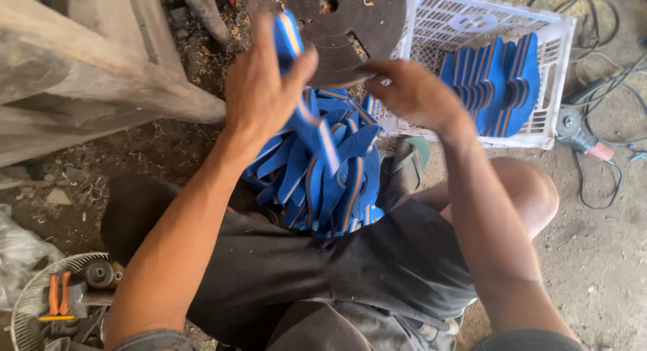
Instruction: The person holds blue flip-flops against a rotating grinding wheel to smooth the edges. They handle the sandals one at a time, rotating them to grind different sides, then place the finished items into a white plastic crate.
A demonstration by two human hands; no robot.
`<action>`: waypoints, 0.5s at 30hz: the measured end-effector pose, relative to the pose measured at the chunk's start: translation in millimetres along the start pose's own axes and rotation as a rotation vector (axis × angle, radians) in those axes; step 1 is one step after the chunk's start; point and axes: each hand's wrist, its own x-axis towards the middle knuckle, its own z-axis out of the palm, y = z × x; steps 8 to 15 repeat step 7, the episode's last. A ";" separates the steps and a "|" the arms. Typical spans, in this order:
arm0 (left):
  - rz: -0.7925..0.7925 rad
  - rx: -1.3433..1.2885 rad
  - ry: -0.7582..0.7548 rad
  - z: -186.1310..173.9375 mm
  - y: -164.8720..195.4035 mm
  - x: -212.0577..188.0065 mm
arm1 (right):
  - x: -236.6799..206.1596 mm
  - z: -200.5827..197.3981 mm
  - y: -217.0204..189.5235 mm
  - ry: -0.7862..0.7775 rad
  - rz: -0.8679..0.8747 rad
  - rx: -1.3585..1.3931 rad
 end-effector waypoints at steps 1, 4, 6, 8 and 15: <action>-0.102 0.124 -0.168 9.6 0.4 -1.8 | -12.5 -16.2 0.8 0.043 0.058 -0.057; 0.219 0.259 -0.225 56.9 -2.0 -22.2 | -54.0 -76.8 -3.0 0.112 0.101 -0.084; 0.418 0.357 -0.181 91.7 -9.5 -41.0 | -71.0 -102.2 -8.9 0.144 0.310 -0.062; 0.440 0.403 -0.196 110.4 -12.5 -47.0 | -80.1 -115.2 -11.5 0.168 0.421 -0.054; 0.440 0.403 -0.196 110.4 -12.5 -47.0 | -80.1 -115.2 -11.5 0.168 0.421 -0.054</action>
